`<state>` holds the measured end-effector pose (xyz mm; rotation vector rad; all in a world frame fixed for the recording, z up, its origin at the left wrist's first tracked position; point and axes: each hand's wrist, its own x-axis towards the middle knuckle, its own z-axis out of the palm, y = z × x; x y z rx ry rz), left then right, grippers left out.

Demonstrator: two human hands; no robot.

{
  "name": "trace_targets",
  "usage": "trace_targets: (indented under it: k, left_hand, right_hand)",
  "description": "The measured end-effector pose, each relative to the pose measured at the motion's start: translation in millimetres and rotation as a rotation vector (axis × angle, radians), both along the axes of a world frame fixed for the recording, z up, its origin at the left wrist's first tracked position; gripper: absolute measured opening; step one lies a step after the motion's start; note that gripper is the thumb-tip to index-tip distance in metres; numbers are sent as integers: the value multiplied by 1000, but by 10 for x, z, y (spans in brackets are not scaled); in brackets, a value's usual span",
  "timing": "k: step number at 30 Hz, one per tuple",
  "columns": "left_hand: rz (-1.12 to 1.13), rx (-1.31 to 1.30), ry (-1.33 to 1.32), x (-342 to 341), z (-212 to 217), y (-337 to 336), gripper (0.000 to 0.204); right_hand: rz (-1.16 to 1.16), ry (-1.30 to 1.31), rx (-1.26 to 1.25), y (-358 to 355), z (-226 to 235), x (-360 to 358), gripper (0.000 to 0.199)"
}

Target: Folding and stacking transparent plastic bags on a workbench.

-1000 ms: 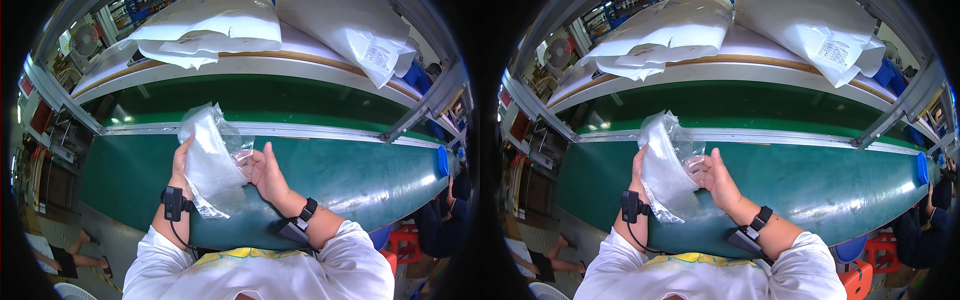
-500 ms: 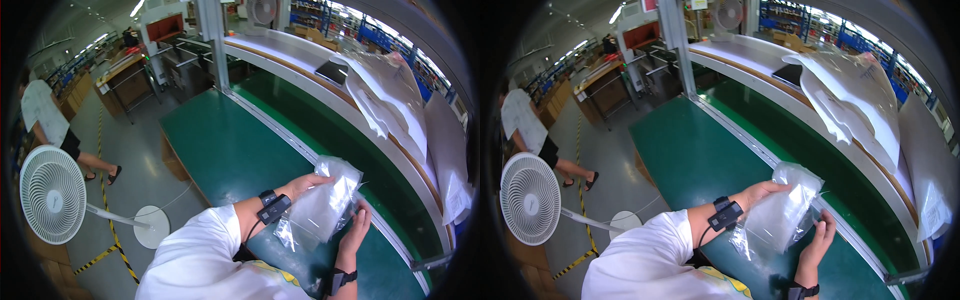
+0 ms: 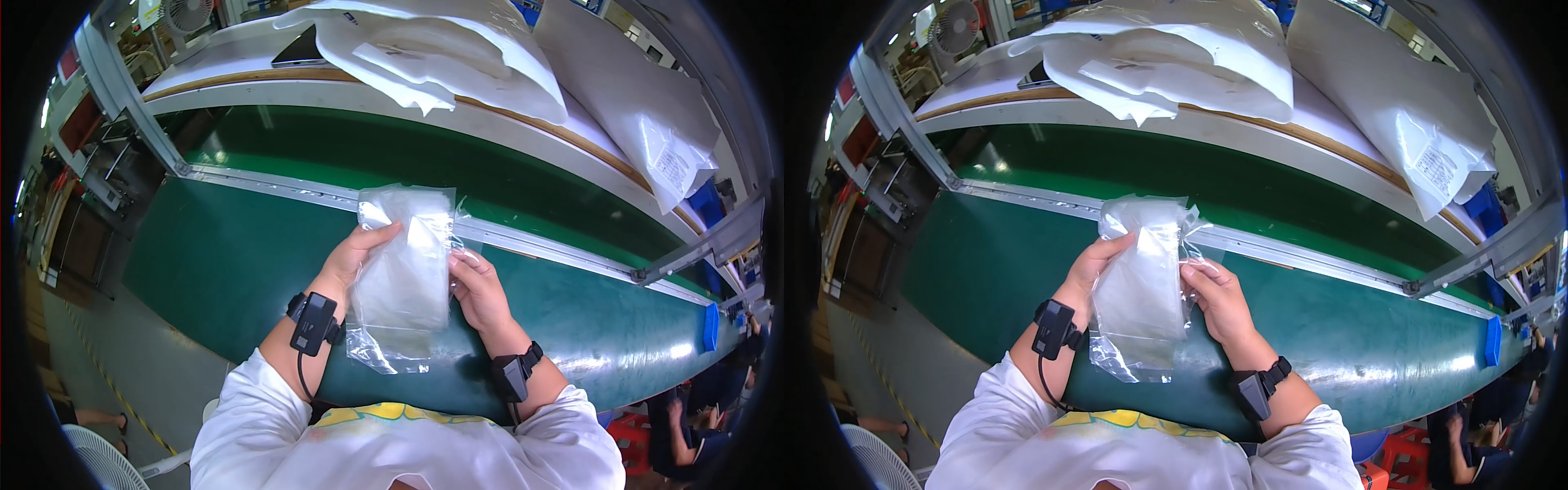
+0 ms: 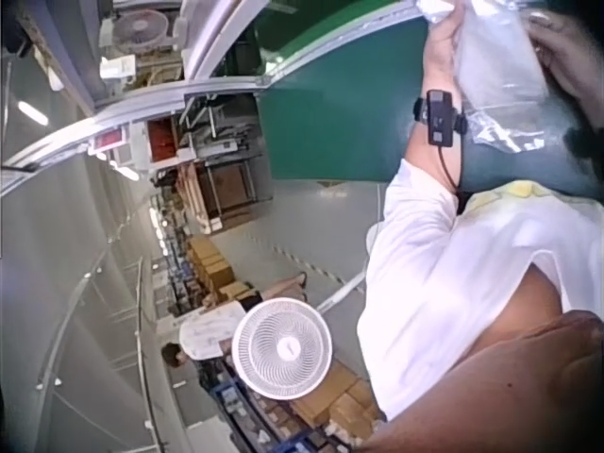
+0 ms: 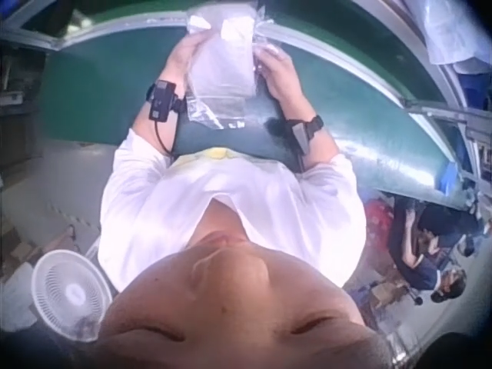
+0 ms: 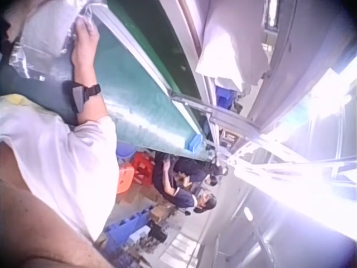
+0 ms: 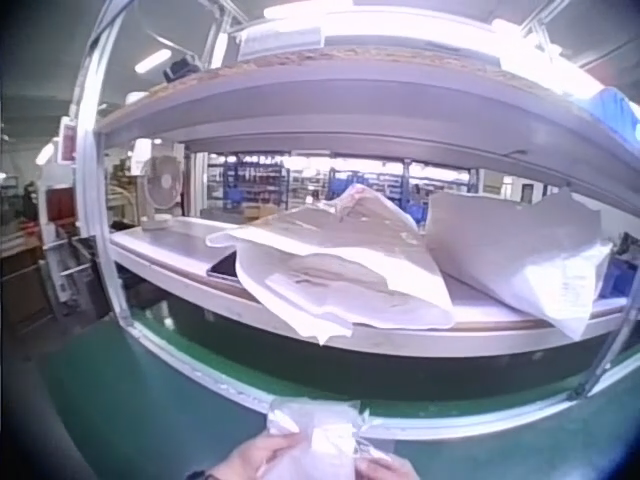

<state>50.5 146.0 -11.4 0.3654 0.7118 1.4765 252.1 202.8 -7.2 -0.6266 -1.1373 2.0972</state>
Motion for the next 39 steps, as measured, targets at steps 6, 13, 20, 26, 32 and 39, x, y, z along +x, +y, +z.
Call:
trace_targets:
  k: [6, 13, 20, 26, 32, 39]
  left_hand:
    - [94, 91, 87, -28, 9, 77, 37]
    - [221, 200, 131, 0, -4, 85, 34]
    - [166, 197, 156, 51, -61, 100, 32]
    - [124, 167, 97, 71, 5, 73, 29]
    - [56, 197, 10, 31, -79, 117, 31]
    - [62, 162, 15, 23, -80, 126, 37]
  right_hand:
    - [-342, -74, 315, 95, 218, 87, 14]
    - [-63, -295, 589, -143, 941, 325, 21]
    - [828, -50, 561, -238, 1144, 44, 42]
    - [-32, -499, 716, 75, 664, -195, 26]
    - [1, -511, 675, 209, 437, -255, 16]
    - [-463, -724, 1213, 197, 278, -362, 54]
